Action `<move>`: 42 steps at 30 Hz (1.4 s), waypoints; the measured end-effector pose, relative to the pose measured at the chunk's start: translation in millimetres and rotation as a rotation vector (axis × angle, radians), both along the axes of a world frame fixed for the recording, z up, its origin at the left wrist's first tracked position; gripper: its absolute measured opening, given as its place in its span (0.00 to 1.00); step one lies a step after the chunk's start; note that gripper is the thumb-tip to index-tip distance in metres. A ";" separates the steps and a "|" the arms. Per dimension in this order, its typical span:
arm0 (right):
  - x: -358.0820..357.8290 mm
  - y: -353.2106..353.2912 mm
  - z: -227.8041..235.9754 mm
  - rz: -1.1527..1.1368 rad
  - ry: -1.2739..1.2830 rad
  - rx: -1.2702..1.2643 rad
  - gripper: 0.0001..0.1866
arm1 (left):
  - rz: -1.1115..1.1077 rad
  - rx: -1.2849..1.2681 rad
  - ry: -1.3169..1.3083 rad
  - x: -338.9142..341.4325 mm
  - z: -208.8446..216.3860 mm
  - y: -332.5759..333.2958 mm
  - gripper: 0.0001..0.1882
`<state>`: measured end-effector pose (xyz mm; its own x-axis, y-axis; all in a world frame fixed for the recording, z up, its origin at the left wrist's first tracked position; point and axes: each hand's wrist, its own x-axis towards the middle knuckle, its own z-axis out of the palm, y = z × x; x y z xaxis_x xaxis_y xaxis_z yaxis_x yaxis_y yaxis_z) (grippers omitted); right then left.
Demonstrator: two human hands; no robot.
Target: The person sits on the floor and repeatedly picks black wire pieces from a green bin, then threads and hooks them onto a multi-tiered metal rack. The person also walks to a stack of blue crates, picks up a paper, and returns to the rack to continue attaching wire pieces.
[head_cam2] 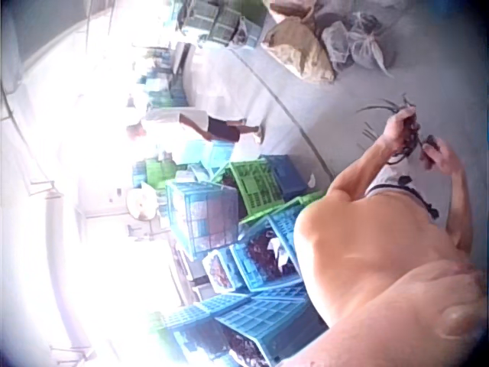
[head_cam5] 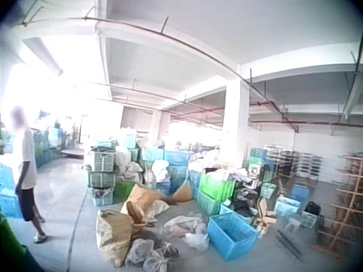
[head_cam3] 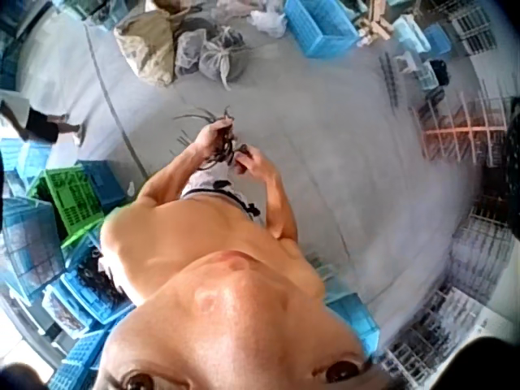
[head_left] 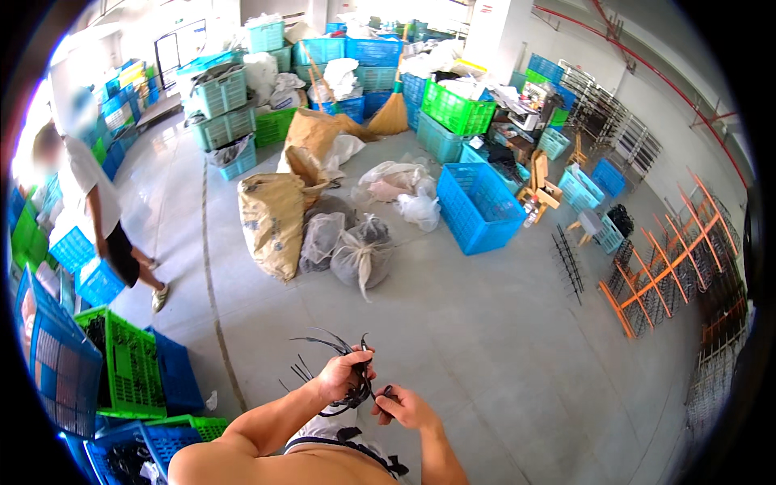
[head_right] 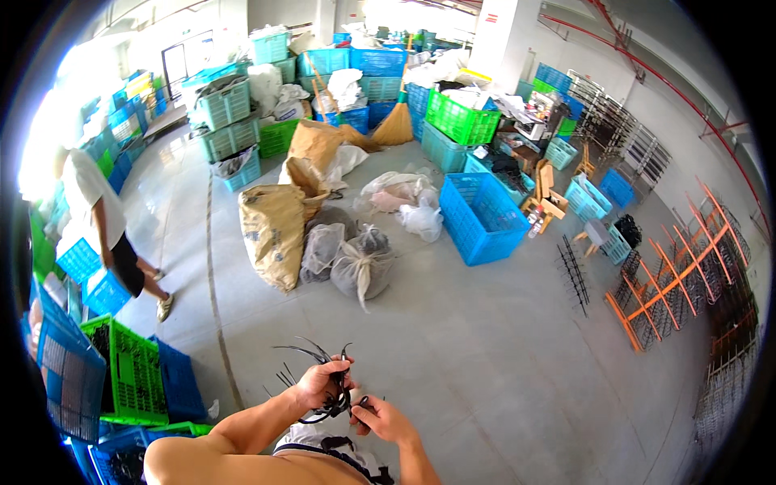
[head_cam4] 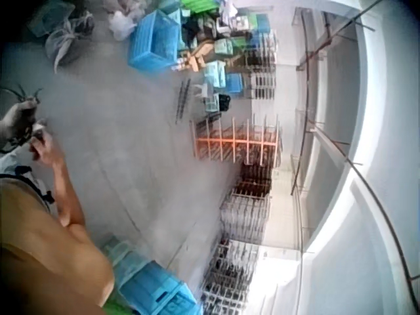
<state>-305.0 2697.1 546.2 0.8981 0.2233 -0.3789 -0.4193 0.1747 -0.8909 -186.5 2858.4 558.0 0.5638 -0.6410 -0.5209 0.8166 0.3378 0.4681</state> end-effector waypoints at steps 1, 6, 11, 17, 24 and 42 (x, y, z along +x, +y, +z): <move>4.2 -19.0 -4.0 -0.032 -0.002 -0.012 0.13 | -0.041 -0.008 -0.005 11.7 -3.5 -25.8 0.11; 43.7 -128.2 -16.0 -0.243 -0.009 0.003 0.13 | -0.088 -0.020 0.124 65.3 -20.6 -168.2 0.07; 77.0 -244.0 1.4 -0.414 -0.040 -0.059 0.13 | -0.448 0.037 0.243 112.6 -10.8 -307.0 0.12; 83.1 -366.7 -7.3 -0.676 -0.040 0.131 0.12 | -0.533 -0.043 0.162 143.7 -26.7 -465.2 0.15; 95.5 -549.2 -10.3 -0.719 0.018 0.095 0.18 | -0.554 0.094 0.042 160.3 -33.5 -674.5 0.19; 223.5 -1054.1 -31.9 -0.748 0.086 0.137 0.13 | -0.317 0.051 -0.107 273.6 -39.1 -1158.1 0.29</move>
